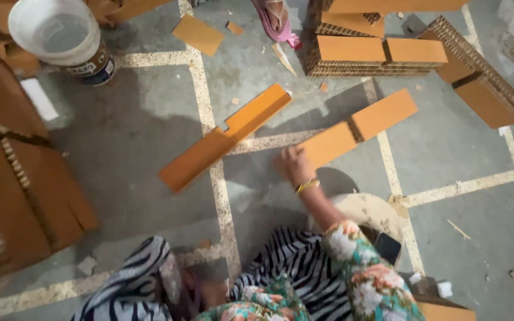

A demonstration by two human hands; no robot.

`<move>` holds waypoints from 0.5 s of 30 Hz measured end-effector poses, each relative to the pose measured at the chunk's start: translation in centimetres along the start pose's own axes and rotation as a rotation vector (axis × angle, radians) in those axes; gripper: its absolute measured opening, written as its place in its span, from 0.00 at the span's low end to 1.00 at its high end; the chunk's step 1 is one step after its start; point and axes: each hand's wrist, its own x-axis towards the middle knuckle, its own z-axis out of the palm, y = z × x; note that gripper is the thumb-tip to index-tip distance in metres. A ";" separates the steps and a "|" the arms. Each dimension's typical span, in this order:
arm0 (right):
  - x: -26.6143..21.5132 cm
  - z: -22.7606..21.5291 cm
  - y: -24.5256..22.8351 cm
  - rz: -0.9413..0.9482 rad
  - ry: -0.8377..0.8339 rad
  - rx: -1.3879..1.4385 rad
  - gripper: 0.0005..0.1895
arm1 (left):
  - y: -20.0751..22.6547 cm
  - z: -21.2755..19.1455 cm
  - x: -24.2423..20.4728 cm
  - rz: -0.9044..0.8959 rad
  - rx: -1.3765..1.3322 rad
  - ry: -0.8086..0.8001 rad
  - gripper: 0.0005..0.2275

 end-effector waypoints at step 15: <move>-4.2 -44.9 3.0 0.032 0.147 0.962 0.48 | 12.8 -14.1 -6.9 0.108 0.258 0.604 0.20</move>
